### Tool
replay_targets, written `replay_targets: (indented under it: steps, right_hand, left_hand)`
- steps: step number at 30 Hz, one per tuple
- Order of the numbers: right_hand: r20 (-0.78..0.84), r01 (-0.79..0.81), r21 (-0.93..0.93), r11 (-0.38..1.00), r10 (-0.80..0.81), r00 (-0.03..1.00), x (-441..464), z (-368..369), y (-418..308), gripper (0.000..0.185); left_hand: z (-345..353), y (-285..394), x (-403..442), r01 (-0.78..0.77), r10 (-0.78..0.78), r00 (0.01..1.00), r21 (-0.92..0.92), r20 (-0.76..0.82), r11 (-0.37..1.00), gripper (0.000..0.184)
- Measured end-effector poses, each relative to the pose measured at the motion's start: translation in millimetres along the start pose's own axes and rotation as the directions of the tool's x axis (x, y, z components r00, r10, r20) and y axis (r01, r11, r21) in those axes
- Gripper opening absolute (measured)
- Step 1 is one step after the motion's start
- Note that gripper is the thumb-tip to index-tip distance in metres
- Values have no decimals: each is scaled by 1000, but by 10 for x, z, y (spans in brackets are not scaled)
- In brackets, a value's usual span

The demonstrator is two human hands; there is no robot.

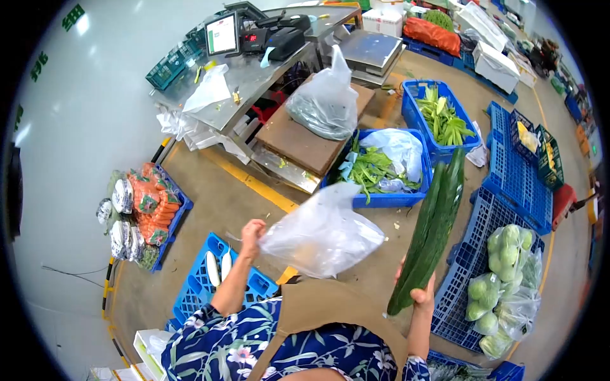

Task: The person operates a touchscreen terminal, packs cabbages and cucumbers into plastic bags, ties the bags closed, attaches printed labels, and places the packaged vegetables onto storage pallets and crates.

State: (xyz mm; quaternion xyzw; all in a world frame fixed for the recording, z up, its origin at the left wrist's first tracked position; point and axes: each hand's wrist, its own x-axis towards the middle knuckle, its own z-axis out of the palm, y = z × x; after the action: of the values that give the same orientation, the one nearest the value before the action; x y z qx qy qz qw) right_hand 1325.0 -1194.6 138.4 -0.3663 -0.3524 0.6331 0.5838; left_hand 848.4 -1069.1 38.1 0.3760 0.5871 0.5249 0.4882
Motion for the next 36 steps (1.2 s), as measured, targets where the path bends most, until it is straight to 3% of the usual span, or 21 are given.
replay_targets:
  steps: [1,2,3,4,5,6,8,9,14,18,20,21,24,26,28,29,30,32,35,36]
  right_hand:
    - [22,36,-1,999,-36,999,316,231,-108,89]
    - [45,89,-2,996,-89,995,611,452,-177,89]
    - [53,157,6,988,-157,986,905,746,-256,90]
    - [64,225,14,974,-225,972,1161,953,-335,90]
    - [187,174,-28,984,-166,968,1427,1043,-416,92]
    - [269,218,-4,976,-209,940,1746,1015,-316,88]
    - [283,286,-6,958,-273,919,2257,1314,-348,87]
    - [276,326,21,945,-319,907,2522,1460,-358,86]
    - [334,511,48,858,-496,802,4029,1951,-432,85]
    - [311,636,82,768,-626,715,5194,2189,-654,84]
    - [257,696,120,708,-699,667,5724,2326,-797,83]
    - [274,715,89,693,-707,652,5969,2339,-877,81]
    - [159,792,76,605,-792,590,6696,2462,-942,79]
    - [147,793,-111,598,-780,609,7138,2372,-894,85]
    - [56,758,-302,578,-783,619,7495,2286,-719,91]
    - [43,784,-295,546,-812,582,7636,2277,-633,105]
    - [26,771,-343,537,-815,579,7764,2274,-579,106]
    - [-24,724,-441,530,-814,581,7901,2268,-472,109]
    - [-18,648,-444,618,-730,684,8131,2166,-214,116]
    - [-19,617,-460,639,-701,713,8178,2175,-147,117]
  left_hand:
    - [-210,259,120,30,-29,1000,34,-12,999,17]
    - [-411,459,292,102,-107,994,412,-11,906,28]
    - [-754,374,586,-95,44,995,780,87,618,31]
    - [-887,610,716,-122,-113,980,940,165,318,31]
    - [-905,798,788,-95,-152,983,992,106,77,23]
    - [-948,836,1016,-85,-45,995,995,88,51,20]
    - [-996,846,1488,-51,166,985,999,50,5,14]
    - [-936,969,1720,-150,297,943,989,148,-17,8]
    - [108,1846,2881,-465,384,849,858,362,219,18]
    - [1238,2426,3983,-663,509,708,709,489,241,28]
    - [1846,2663,4555,-668,472,731,657,493,349,31]
    - [2132,2679,4910,-681,474,716,660,512,317,32]
    - [2879,2580,5754,-666,404,735,693,545,276,34]
    - [3287,2252,6351,-645,300,761,723,575,248,39]
    - [3503,1858,6752,-693,304,721,659,623,294,43]
    - [3584,1699,6840,-677,256,735,658,627,331,47]
    - [3646,1468,6949,-673,258,739,658,623,338,52]
    - [3722,1050,7244,-624,31,767,734,641,269,50]
    - [3551,773,7284,-621,-93,761,762,642,184,41]
    - [3452,760,7252,-572,-120,784,784,609,243,38]
